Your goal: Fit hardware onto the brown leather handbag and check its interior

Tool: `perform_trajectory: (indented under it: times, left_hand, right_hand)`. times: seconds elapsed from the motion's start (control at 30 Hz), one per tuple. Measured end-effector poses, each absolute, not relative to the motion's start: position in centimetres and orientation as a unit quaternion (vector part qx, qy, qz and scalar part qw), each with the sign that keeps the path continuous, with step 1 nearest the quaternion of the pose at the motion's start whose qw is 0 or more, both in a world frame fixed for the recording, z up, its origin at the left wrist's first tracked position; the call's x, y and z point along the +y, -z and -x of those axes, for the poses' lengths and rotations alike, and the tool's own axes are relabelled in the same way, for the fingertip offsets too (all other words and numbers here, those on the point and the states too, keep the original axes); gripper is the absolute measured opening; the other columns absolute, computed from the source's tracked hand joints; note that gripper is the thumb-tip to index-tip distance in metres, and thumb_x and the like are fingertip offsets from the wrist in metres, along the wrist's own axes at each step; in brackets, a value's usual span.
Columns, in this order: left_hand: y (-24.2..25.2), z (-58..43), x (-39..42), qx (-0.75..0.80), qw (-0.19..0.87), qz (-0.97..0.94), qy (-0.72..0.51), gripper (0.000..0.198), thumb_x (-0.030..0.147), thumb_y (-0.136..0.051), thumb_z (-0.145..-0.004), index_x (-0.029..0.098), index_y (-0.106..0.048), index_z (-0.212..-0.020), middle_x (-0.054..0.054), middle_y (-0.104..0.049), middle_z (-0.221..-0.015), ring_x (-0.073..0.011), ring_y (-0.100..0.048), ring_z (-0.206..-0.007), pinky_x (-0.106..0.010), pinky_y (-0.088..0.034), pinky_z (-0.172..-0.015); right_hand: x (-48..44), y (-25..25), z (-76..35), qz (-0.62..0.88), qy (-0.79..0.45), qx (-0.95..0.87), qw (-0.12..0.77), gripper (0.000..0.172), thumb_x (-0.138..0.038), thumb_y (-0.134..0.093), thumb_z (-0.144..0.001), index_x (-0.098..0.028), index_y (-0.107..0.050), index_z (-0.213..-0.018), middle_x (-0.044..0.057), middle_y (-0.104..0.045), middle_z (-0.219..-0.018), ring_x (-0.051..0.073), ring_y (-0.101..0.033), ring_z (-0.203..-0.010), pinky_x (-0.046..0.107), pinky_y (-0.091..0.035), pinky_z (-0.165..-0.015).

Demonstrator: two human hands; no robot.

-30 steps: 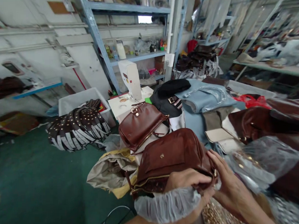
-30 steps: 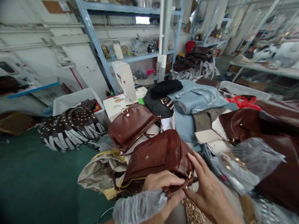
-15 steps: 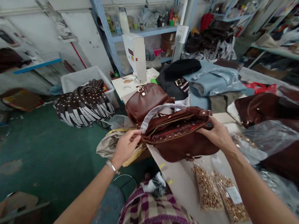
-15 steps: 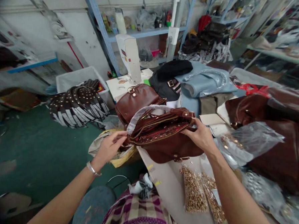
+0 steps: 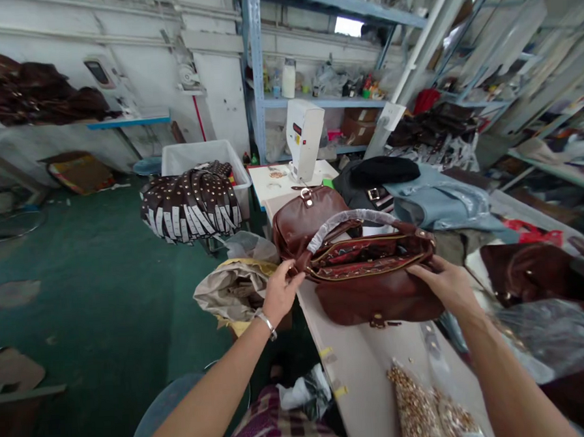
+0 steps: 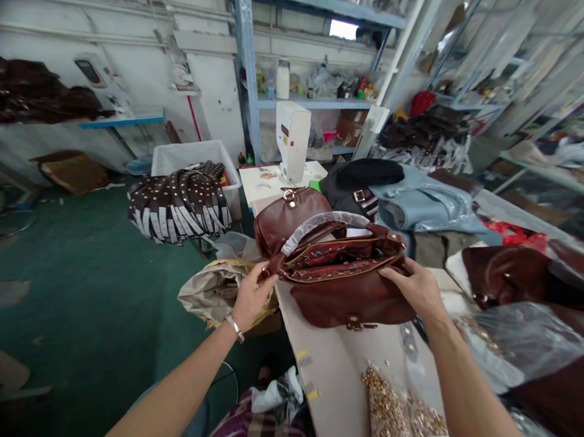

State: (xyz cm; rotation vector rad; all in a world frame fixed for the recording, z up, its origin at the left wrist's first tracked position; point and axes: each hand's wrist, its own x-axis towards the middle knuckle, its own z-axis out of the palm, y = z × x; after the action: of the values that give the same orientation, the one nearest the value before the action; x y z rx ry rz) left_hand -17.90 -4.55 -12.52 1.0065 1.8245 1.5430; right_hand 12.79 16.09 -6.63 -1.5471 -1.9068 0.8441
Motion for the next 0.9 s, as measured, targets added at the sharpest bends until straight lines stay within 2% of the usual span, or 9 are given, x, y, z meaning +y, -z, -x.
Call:
perform_trajectory:
  times: [0.1, 0.27, 0.37, 0.57, 0.73, 0.83, 0.9]
  left_hand:
    - [8.6, 17.7, -6.2, 0.677, 0.249, -0.392, -0.571, 0.033, 0.042, -0.061, -0.088, 0.017, -0.064, -0.11, -0.004, -0.067, -0.096, -0.0179, -0.059, -0.087, -0.03, -0.045, -0.086]
    - [3.1, 17.3, -7.9, 0.63, 0.249, -0.405, -0.614, 0.035, 0.044, -0.047, -0.097, 0.019, -0.066, -0.113, -0.005, -0.068, -0.116, -0.0193, -0.059, -0.109, -0.03, -0.041, -0.101]
    - [3.5, 17.6, -7.2, 0.59, 0.333, -0.312, -0.665, 0.044, 0.048, -0.045, -0.097, 0.015, -0.071, -0.109, -0.008, -0.072, -0.112, -0.022, -0.062, -0.111, -0.032, -0.042, -0.104]
    - [5.9, 19.3, -5.2, 0.438, 0.5, -0.135, -0.735, 0.048, 0.048, -0.051, -0.091, 0.008, -0.072, -0.107, -0.012, -0.076, -0.093, -0.0261, -0.072, -0.093, -0.039, -0.056, -0.092]
    - [3.8, 21.2, -4.8, 0.425, 0.569, -0.145, -0.688, 0.061, 0.057, -0.046, -0.092, 0.004, -0.075, -0.099, -0.016, -0.076, -0.088, -0.0284, -0.073, -0.087, -0.039, -0.059, -0.085]
    - [2.9, 22.3, -4.2, 0.419, 0.602, -0.175, -0.657, 0.068, 0.062, -0.039, -0.093, 0.004, -0.076, -0.098, -0.016, -0.076, -0.09, -0.0287, -0.072, -0.087, -0.039, -0.059, -0.081]
    - [2.8, 22.9, -3.5, 0.424, 0.612, -0.202, -0.637, 0.069, 0.062, -0.036, -0.094, 0.006, -0.077, -0.097, -0.016, -0.076, -0.091, -0.0291, -0.072, -0.09, -0.04, -0.059, -0.084]
  right_hand:
    - [16.5, 5.1, -12.8, 0.565, -0.337, -0.704, 0.267, 0.061, -0.058, -0.072, -0.064, -0.015, -0.073, -0.107, 0.01, -0.075, -0.1, 0.033, -0.067, -0.097, 0.039, -0.052, -0.08]
    - [16.4, 5.4, -12.2, 0.538, -0.355, -0.714, 0.271, 0.057, -0.057, -0.069, -0.068, -0.015, -0.075, -0.106, 0.009, -0.076, -0.1, 0.034, -0.067, -0.099, 0.039, -0.054, -0.082]
    - [15.0, 8.5, -11.2, 0.513, -0.408, -0.714, 0.244, 0.058, -0.058, -0.069, -0.067, -0.012, -0.075, -0.102, 0.011, -0.075, -0.103, 0.035, -0.067, -0.1, 0.042, -0.054, -0.089]
    - [12.1, 13.5, -10.1, 0.522, -0.404, -0.705, 0.261, 0.058, -0.059, -0.067, -0.071, -0.013, -0.07, -0.107, 0.012, -0.074, -0.107, 0.036, -0.066, -0.104, 0.048, -0.051, -0.096]
    - [10.9, 11.5, -9.9, 0.589, -0.413, -0.639, 0.271, 0.08, -0.059, -0.073, -0.067, -0.017, -0.055, -0.132, 0.011, -0.075, -0.101, 0.034, -0.069, -0.098, 0.042, -0.057, -0.081]
    - [9.8, 10.0, -10.3, 0.611, -0.39, -0.625, 0.291, 0.077, -0.06, -0.073, -0.066, -0.018, -0.058, -0.128, 0.012, -0.074, -0.106, 0.034, -0.068, -0.102, 0.041, -0.057, -0.083]
    - [8.9, 10.0, -10.7, 0.611, -0.404, -0.616, 0.289, 0.078, -0.061, -0.073, -0.065, -0.017, -0.056, -0.127, 0.012, -0.074, -0.106, 0.033, -0.069, -0.098, 0.042, -0.058, -0.082]
